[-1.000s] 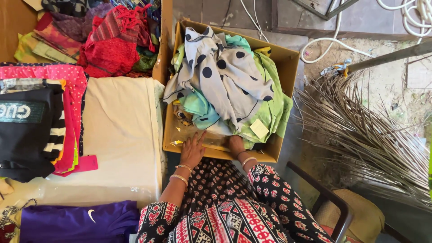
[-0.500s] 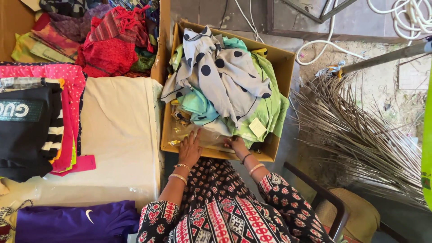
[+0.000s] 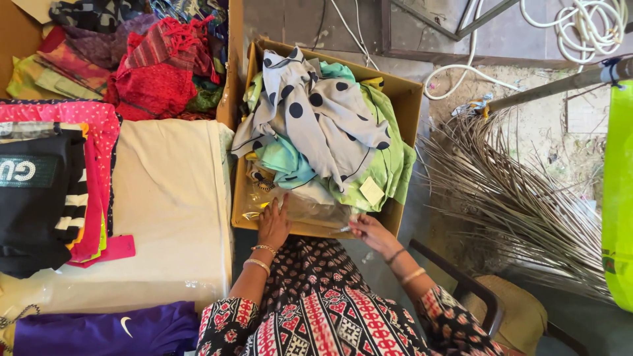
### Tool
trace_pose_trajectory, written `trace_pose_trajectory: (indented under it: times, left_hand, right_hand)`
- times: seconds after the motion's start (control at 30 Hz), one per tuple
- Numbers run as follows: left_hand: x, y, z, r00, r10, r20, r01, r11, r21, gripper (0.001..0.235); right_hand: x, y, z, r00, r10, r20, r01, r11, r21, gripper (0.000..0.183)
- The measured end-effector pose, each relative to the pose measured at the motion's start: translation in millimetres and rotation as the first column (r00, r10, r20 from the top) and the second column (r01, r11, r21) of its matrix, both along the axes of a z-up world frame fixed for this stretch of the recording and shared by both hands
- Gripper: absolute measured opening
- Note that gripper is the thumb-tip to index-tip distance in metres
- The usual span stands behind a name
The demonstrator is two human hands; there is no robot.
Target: The person sorts through various clothing items on a table and in a cardboard box. They pick up a purple t-shirt, place it into a clear plastic bag, and seal the bag.
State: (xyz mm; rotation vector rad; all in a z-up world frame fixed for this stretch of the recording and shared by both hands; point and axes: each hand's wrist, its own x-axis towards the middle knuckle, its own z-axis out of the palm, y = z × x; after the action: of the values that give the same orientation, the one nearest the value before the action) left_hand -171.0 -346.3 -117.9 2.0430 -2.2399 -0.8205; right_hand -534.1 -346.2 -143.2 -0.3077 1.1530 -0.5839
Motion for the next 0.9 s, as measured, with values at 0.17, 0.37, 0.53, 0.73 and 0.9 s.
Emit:
trace_pose_trajectory:
  times: [0.17,0.37,0.53,0.73,0.9]
  left_hand:
    - [1,-2,5,0.998,-0.005,-0.059,0.006,1.0,0.023,0.092]
    - [7,12,-21,0.971,-0.011,-0.237,-0.013,0.995,-0.1,0.071]
    - [0,27,60,0.871,-0.185,-0.456,0.133,0.981,-0.142,0.081]
    - [-16,53,118,0.658,-0.164,-0.734,0.136,0.986,-0.098,0.08]
    - [23,66,68,-0.468,0.488,-0.736,0.105,0.858,0.502,0.079]
  right_hand:
    - [-11,21,117,0.94,0.309,0.147,-0.291,0.948,-0.128,0.016]
    - [-43,44,141,0.868,0.38,0.321,-0.333,0.923,-0.192,0.026]
    - [-19,39,159,0.893,0.307,0.33,-0.224,0.937,-0.267,0.028]
    - [81,-19,215,0.783,0.09,0.616,0.124,0.947,-0.295,0.019]
    - [167,-82,243,0.808,-0.093,0.582,0.238,0.955,-0.179,0.011]
